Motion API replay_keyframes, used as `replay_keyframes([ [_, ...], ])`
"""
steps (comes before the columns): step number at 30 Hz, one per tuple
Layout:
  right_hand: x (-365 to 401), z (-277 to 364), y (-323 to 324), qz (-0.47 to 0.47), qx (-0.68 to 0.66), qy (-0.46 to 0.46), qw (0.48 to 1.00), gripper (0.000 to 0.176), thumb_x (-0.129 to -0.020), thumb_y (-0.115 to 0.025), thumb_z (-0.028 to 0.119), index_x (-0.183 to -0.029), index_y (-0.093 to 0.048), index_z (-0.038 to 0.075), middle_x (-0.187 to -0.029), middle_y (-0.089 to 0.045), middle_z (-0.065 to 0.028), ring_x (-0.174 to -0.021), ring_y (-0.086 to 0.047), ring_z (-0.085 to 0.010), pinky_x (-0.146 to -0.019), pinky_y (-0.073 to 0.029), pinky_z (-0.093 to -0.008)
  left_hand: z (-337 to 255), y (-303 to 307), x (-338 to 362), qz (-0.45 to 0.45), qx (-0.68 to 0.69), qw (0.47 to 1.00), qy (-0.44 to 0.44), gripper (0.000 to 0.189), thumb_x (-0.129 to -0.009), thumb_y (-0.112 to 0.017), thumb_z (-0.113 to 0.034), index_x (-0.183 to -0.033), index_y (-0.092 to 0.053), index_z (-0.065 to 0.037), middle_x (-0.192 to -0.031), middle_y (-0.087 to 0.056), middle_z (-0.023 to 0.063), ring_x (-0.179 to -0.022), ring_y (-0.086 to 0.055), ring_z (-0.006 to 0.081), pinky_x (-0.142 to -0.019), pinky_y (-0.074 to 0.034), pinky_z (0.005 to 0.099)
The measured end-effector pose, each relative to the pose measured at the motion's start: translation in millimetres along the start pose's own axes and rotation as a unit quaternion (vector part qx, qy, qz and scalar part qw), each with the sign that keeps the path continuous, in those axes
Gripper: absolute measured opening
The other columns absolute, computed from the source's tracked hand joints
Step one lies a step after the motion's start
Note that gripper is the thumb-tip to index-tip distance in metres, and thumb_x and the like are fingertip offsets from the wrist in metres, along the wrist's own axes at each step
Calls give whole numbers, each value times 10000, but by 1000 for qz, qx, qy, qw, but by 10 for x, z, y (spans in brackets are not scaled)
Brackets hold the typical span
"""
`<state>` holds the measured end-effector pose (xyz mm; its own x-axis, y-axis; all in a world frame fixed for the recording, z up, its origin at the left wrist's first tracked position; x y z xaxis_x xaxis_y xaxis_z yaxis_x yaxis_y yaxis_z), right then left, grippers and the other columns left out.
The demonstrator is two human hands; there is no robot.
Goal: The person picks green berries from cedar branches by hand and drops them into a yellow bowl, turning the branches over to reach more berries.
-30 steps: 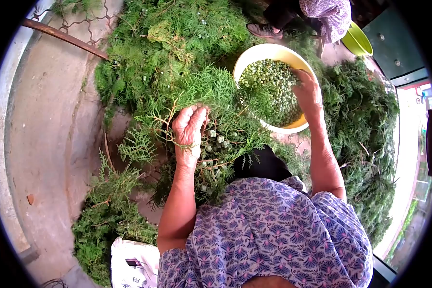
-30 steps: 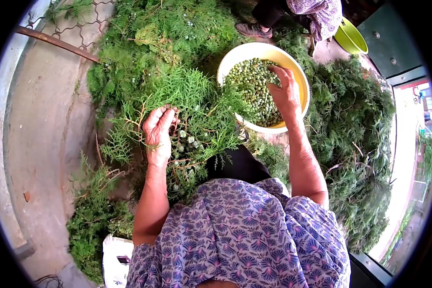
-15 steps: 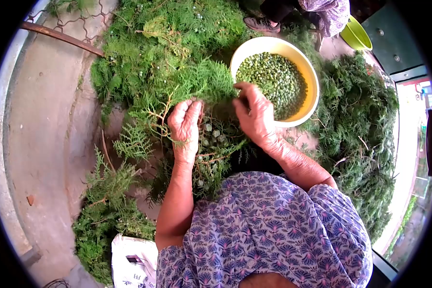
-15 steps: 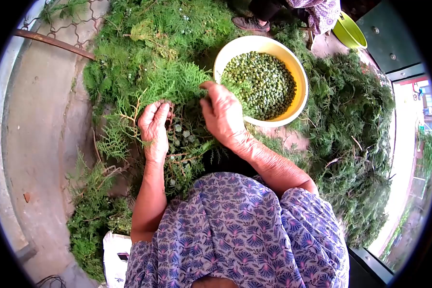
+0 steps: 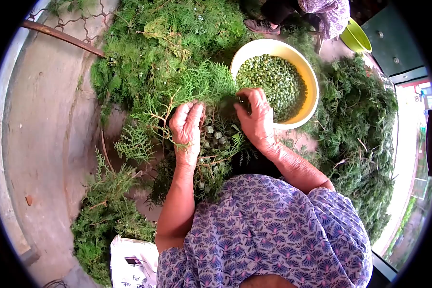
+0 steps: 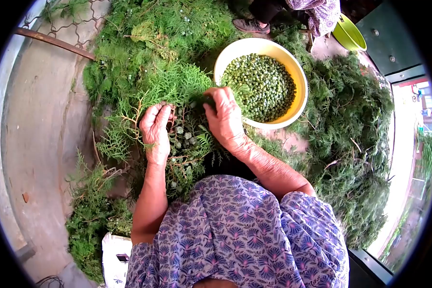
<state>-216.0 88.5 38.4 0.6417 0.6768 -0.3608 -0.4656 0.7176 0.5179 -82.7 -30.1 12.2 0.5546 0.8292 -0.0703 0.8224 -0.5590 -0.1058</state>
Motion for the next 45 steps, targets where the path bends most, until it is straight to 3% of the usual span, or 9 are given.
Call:
replay_keyframes([
  [7,-77,-123,-37,18,-13,-4,1000,135,-698,-661,-13,-823,-625,23,-799,-517,-99,-762,-525,-246,-675,-436,-332,-3,-8,0,8,-20,1000,-7,139,-873,-567,-102,-930,-607,18,-805,-609,34,-687,-523,94,-665,-449,234],
  [17,-38,108,-159,82,16,73,994,513,-716,-641,497,-917,-637,25,-842,-576,-110,-847,-552,-301,-745,-414,-402,-76,-23,17,-8,-57,998,-18,152,-868,-582,-111,-946,-606,17,-836,-623,35,-703,-527,83,-671,-434,219],
  [23,12,-28,-238,66,-72,1,995,224,-721,-708,251,-836,-658,66,-786,-594,-75,-790,-557,-216,-726,-406,-343,-74,-33,21,-22,-35,999,21,145,-869,-575,-117,-928,-604,12,-799,-600,21,-696,-524,83,-670,-434,221],
  [28,-126,-328,45,-10,-369,-348,862,319,-874,-566,347,-926,-628,38,-759,-623,-52,-709,-564,-133,-730,-452,-277,-29,-30,35,-27,10,1000,9,144,-879,-559,-113,-941,-600,10,-794,-593,35,-677,-524,93,-648,-480,248],
  [32,-302,-766,333,-128,-580,-361,719,495,-916,-438,455,-1077,-501,-9,-784,-564,-76,-783,-548,-171,-766,-449,-299,-29,-1,34,-55,66,996,18,104,-877,-565,-106,-898,-544,-7,-792,-589,34,-652,-551,90,-610,-475,226],
  [36,-354,-283,624,-207,-195,-160,945,228,-860,-603,220,-974,-601,22,-883,-627,-110,-805,-594,-174,-758,-499,-297,-17,-11,23,-71,86,994,12,86,-875,-567,-100,-888,-535,-21,-790,-578,17,-651,-536,73,-575,-443,212],
  [38,-329,-21,480,-83,-54,-11,995,136,-776,-635,2,-903,-643,51,-895,-657,-80,-760,-615,-163,-661,-529,-278,-15,-4,23,-74,86,994,7,83,-874,-569,-98,-894,-539,-24,-785,-574,8,-649,-525,66,-565,-421,205],
  [40,-277,396,174,87,-42,219,971,278,-716,-494,-131,-890,-637,32,-911,-646,-121,-789,-631,-239,-675,-538,-302,-28,8,13,-59,49,997,-16,83,-872,-570,-93,-902,-541,-21,-788,-572,2,-649,-498,58,-585,-406,207],
  [45,-288,376,-160,161,66,133,976,355,-798,-490,-18,-1147,-493,45,-1156,-538,-168,-934,-601,-346,-768,-523,-392,-118,10,36,-66,-25,997,-39,85,-873,-570,-86,-912,-541,-16,-791,-565,-5,-657,-477,59,-604,-404,213],
])
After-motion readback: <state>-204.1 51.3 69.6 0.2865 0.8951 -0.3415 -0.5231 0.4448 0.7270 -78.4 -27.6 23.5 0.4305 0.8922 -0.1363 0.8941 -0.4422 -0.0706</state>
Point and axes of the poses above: each hand's wrist, its own x-axis away from the middle knuckle, its own y-axis out of the back of the hand, z = x × y, the point moved 5 cm from there along -x, towards the middle knuckle
